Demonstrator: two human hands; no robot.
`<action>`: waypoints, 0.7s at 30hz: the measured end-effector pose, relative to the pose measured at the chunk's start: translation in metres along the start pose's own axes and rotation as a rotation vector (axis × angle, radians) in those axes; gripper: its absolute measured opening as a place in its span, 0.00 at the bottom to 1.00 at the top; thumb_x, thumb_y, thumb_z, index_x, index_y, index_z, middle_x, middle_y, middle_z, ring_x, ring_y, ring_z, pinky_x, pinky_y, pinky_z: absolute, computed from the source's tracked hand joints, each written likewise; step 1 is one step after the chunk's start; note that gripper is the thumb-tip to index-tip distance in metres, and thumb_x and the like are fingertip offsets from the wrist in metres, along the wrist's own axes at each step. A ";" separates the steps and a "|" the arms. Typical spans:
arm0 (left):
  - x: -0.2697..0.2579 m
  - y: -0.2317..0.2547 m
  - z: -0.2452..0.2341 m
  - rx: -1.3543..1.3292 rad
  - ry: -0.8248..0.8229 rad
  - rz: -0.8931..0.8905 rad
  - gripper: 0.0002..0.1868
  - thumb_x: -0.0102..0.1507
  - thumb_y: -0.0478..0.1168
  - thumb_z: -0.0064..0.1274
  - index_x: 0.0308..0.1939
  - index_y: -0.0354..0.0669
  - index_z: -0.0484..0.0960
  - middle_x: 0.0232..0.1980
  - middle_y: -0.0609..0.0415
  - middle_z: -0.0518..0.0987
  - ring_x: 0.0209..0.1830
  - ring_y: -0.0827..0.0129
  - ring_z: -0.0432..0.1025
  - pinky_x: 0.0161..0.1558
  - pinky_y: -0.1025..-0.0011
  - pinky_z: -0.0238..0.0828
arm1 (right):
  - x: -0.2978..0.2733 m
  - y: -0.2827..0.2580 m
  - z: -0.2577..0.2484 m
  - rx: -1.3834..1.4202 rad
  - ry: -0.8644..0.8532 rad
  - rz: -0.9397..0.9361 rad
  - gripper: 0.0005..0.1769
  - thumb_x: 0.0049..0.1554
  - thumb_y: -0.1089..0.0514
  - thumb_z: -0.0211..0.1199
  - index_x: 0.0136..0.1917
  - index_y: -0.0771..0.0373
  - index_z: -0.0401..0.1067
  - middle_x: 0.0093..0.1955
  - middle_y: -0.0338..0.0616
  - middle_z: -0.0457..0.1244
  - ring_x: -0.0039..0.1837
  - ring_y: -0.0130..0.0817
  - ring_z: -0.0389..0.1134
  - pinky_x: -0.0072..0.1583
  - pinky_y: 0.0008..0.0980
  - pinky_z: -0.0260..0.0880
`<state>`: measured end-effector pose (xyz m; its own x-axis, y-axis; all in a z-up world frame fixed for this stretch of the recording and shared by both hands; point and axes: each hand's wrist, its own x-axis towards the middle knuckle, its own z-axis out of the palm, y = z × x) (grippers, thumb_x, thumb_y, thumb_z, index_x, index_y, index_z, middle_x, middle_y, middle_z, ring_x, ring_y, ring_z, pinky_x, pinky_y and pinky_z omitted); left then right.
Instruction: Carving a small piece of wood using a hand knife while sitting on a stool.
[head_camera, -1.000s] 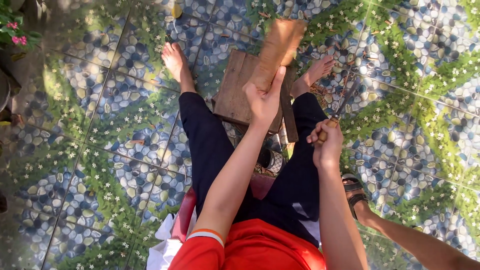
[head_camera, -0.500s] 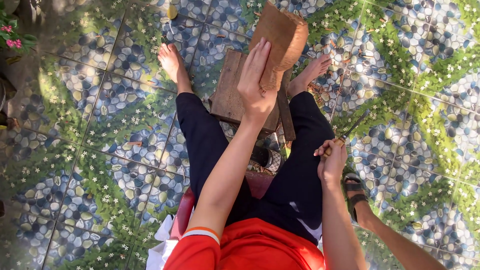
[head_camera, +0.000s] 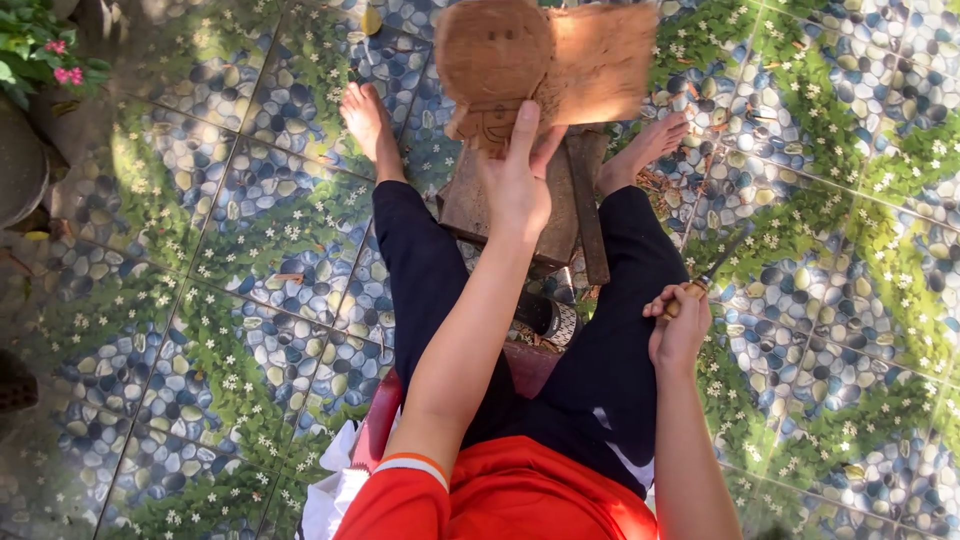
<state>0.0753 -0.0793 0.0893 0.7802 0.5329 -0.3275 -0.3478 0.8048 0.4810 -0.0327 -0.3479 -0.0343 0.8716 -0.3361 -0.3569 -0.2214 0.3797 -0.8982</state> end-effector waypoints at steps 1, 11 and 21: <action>0.003 -0.005 -0.007 0.000 0.005 0.008 0.36 0.57 0.37 0.66 0.69 0.44 0.71 0.67 0.53 0.75 0.67 0.60 0.69 0.58 0.53 0.81 | -0.002 0.001 -0.002 -0.002 -0.008 0.005 0.06 0.64 0.66 0.49 0.44 0.59 0.59 0.38 0.43 0.58 0.30 0.29 0.56 0.36 0.31 0.63; 0.000 0.004 -0.017 -0.039 -0.116 0.043 0.32 0.64 0.36 0.65 0.70 0.46 0.69 0.66 0.49 0.74 0.64 0.51 0.71 0.59 0.45 0.78 | 0.014 0.013 -0.018 -0.038 -0.031 -0.031 0.02 0.64 0.63 0.51 0.47 0.59 0.61 0.39 0.44 0.58 0.31 0.32 0.58 0.37 0.32 0.65; 0.024 0.008 -0.121 0.124 0.282 -0.088 0.42 0.63 0.40 0.66 0.75 0.31 0.60 0.72 0.29 0.65 0.63 0.30 0.68 0.56 0.41 0.79 | 0.017 0.015 -0.026 -0.060 -0.047 -0.087 0.01 0.65 0.61 0.52 0.49 0.60 0.62 0.40 0.45 0.58 0.33 0.33 0.60 0.38 0.32 0.70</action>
<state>0.0284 -0.0285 -0.0129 0.6240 0.5277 -0.5763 -0.2057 0.8224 0.5304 -0.0325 -0.3702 -0.0599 0.9080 -0.3240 -0.2657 -0.1684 0.2986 -0.9394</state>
